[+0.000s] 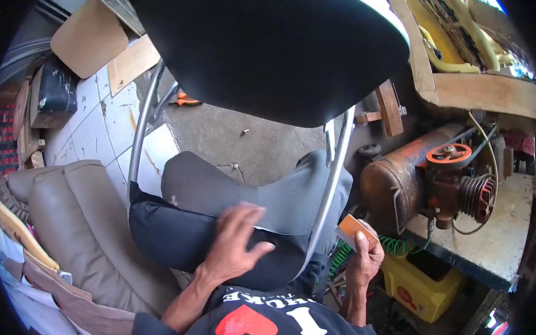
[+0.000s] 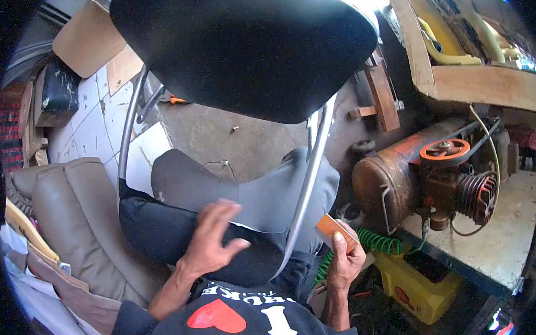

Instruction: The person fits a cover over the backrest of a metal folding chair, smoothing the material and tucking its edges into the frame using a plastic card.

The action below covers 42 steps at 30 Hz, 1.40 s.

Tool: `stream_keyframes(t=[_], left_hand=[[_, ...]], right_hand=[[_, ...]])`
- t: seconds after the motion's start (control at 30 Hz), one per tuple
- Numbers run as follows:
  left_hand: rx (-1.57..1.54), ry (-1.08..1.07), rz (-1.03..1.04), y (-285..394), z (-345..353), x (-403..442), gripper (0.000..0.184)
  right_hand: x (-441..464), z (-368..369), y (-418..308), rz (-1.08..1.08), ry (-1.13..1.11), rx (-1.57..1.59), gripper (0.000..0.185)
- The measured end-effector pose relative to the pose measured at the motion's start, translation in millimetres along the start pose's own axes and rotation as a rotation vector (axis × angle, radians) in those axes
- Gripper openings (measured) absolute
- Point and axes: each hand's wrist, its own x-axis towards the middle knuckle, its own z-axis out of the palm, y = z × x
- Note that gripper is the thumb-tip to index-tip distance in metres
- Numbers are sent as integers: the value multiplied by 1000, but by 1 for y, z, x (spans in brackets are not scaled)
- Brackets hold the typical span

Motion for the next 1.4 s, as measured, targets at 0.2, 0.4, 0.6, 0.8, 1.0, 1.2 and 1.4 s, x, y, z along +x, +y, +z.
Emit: stream_keyframes(t=[0.2,0.4,0.6,0.8,1.0,1.2,1.4], left_hand=[[-44,-93,284,-15,34,0,23],[-32,79,329,-14,39,-12,23],[-334,-272,120,-44,44,30,16],[-342,-486,-210,-37,42,56,22],[-307,-604,-287,-43,50,63,31],[-273,-492,-66,-73,90,64,34],[-222,-473,-114,-65,96,54,34]], right_hand=[[-28,-28,5,-82,-213,-27,18],[-52,-1,-5,40,-549,-408,53],[-60,38,2,-343,-561,-716,19],[-61,40,19,-589,-529,-885,20],[-74,47,16,-757,-591,-1020,34],[-75,61,13,-608,-621,-1273,42],[-63,67,7,-508,-641,-1264,46]])
